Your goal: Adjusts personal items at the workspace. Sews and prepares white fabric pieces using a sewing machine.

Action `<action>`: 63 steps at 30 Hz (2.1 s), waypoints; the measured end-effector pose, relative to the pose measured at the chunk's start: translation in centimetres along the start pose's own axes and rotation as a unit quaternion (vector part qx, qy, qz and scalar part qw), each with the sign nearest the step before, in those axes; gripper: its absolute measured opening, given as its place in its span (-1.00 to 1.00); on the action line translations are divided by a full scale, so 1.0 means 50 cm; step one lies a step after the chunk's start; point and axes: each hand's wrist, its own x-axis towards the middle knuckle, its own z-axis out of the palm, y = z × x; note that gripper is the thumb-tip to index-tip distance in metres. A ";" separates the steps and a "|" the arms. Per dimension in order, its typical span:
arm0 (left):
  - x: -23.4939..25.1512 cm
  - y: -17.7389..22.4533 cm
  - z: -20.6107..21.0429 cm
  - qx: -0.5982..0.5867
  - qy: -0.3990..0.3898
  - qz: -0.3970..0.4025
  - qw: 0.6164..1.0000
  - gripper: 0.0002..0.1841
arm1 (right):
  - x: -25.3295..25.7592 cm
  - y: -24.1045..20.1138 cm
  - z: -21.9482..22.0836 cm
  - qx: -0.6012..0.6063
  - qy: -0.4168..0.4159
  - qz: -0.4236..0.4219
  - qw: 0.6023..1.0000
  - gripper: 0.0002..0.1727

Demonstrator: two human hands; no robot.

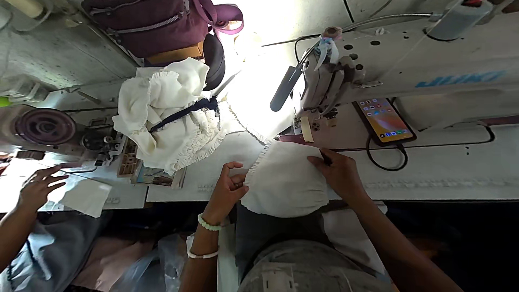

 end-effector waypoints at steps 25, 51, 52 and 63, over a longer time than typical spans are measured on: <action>0.012 0.020 -0.033 0.348 0.137 0.089 0.923 -0.68 | -0.015 0.000 -0.001 -0.016 -0.004 -0.067 0.998 -0.66; 0.036 -0.022 0.079 0.543 0.166 0.352 0.743 -0.70 | -0.258 0.254 -0.158 -0.172 -0.036 0.261 0.949 -0.70; 0.027 -0.029 0.092 0.536 0.157 0.361 0.747 -0.71 | -0.255 0.269 -0.155 -0.161 -0.027 0.291 0.943 -0.67; 0.052 -0.054 -0.003 0.534 0.117 0.288 0.786 -0.65 | -0.256 0.391 -0.094 0.249 0.083 0.329 0.907 -0.87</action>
